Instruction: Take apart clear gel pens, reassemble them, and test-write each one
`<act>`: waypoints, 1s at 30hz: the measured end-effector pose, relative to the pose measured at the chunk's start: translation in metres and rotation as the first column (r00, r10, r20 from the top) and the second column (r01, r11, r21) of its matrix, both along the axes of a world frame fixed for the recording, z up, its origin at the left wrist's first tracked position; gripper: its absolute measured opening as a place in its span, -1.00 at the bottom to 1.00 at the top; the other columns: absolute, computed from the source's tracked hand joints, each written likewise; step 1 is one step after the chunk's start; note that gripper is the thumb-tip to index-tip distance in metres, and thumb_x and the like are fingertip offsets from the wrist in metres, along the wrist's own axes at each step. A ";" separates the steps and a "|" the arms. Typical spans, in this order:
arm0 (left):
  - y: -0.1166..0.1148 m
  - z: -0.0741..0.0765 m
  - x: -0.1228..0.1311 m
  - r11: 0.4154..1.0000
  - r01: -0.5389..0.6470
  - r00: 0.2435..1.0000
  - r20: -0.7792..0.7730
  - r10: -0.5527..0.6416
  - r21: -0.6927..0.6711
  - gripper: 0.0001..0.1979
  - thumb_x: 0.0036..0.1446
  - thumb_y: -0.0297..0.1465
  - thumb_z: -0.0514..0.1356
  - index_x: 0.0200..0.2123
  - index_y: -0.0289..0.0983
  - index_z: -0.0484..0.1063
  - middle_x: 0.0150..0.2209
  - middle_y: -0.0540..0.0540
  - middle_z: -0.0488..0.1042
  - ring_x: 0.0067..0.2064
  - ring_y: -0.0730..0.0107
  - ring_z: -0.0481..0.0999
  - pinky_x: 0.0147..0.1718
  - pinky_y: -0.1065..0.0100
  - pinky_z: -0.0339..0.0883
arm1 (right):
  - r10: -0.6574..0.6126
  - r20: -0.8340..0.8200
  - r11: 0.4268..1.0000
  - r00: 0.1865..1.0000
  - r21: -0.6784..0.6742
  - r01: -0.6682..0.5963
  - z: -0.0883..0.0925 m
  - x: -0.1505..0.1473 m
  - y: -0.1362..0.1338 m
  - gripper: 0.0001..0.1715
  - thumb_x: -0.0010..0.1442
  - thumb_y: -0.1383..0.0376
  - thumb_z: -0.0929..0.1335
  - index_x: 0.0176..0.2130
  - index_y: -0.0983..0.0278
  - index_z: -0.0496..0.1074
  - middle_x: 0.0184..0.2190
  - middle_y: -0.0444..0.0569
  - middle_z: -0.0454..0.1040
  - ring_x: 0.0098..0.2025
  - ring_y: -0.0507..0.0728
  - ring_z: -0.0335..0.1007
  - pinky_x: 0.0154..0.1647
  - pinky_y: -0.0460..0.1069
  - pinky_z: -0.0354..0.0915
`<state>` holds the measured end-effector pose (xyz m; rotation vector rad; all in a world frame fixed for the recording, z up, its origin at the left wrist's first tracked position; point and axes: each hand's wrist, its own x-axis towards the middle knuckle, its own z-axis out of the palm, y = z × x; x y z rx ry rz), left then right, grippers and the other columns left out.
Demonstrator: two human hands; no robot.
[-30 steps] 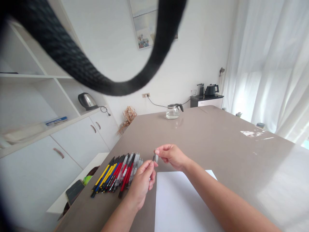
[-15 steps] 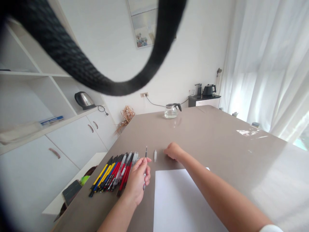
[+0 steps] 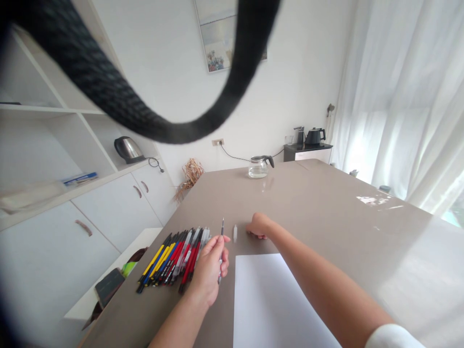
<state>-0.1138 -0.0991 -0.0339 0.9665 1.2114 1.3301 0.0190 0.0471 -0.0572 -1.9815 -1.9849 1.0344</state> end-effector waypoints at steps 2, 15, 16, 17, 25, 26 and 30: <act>0.000 0.000 0.000 1.000 -0.002 1.000 -0.002 0.002 0.000 -0.68 -0.04 -0.10 0.03 -0.37 -0.23 0.25 -0.65 0.14 0.09 -0.69 0.65 0.03 -0.76 0.56 -0.16 | -0.002 -0.043 1.000 0.999 -0.011 0.002 0.001 0.002 -0.002 -0.79 -0.17 0.24 0.31 -0.66 0.35 0.29 -0.86 -0.12 0.18 -0.79 0.01 0.11 -0.74 -0.08 0.08; -0.001 -0.003 0.003 0.998 0.066 0.998 -0.010 -0.067 -0.006 -0.67 -0.02 -0.08 0.01 -0.38 -0.24 0.23 -0.65 0.13 0.09 -0.69 0.66 0.02 -0.75 0.56 -0.16 | 0.033 -0.445 0.994 0.895 0.107 0.017 0.020 0.021 -0.037 -0.79 0.00 0.22 0.25 -0.43 0.33 0.33 -0.70 -0.19 0.22 -0.67 -0.09 0.11 -0.64 -0.17 0.09; -0.001 -0.003 0.003 0.996 0.084 0.996 -0.013 -0.084 -0.011 -0.68 -0.01 -0.09 0.00 -0.38 -0.23 0.22 -0.65 0.13 0.09 -0.69 0.66 0.02 -0.75 0.56 -0.16 | 0.067 -0.501 0.991 0.863 0.132 0.000 0.022 0.021 -0.045 -0.77 0.00 0.19 0.25 -0.42 0.33 0.34 -0.69 -0.20 0.21 -0.65 -0.10 0.09 -0.63 -0.17 0.09; -0.002 -0.003 0.004 0.995 0.103 0.995 -0.014 -0.103 -0.012 -0.68 0.00 -0.09 -0.01 -0.38 -0.23 0.22 -0.64 0.13 0.09 -0.69 0.66 0.01 -0.75 0.56 -0.16 | 0.116 -0.590 0.988 0.799 0.154 -0.030 0.025 0.022 -0.054 -0.74 -0.01 0.17 0.26 -0.42 0.33 0.35 -0.68 -0.20 0.20 -0.64 -0.09 0.08 -0.61 -0.17 0.08; -0.007 -0.002 0.011 0.957 0.286 0.956 -0.047 -0.288 -0.044 -0.69 0.03 -0.10 -0.04 -0.41 -0.24 0.23 -0.65 0.13 0.10 -0.71 0.68 0.00 -0.75 0.55 -0.20 | 0.193 -0.857 0.973 0.477 0.106 -0.203 0.028 0.018 -0.099 -0.66 -0.12 0.11 0.35 -0.53 0.37 0.36 -0.61 -0.12 0.29 -0.62 -0.09 0.04 -0.61 -0.13 0.01; -0.007 -0.002 0.012 0.955 0.294 0.954 -0.052 -0.296 -0.048 -0.68 0.03 -0.10 -0.04 -0.41 -0.24 0.23 -0.65 0.13 0.10 -0.71 0.68 0.00 -0.75 0.54 -0.20 | 0.193 -0.865 0.973 0.462 0.107 -0.206 0.027 0.016 -0.100 -0.66 -0.12 0.11 0.35 -0.53 0.37 0.35 -0.60 -0.11 0.30 -0.62 -0.09 0.05 -0.61 -0.13 0.01; -0.007 -0.002 0.011 0.950 0.306 0.949 -0.059 -0.310 -0.056 -0.70 0.03 -0.12 -0.04 -0.42 -0.24 0.23 -0.66 0.13 0.11 -0.71 0.68 -0.01 -0.75 0.53 -0.22 | 0.167 -0.878 0.986 0.448 0.139 -0.095 0.028 0.014 -0.097 -0.68 -0.09 0.11 0.32 -0.57 0.33 0.26 -0.67 -0.18 0.21 -0.65 -0.09 0.03 -0.62 -0.14 0.01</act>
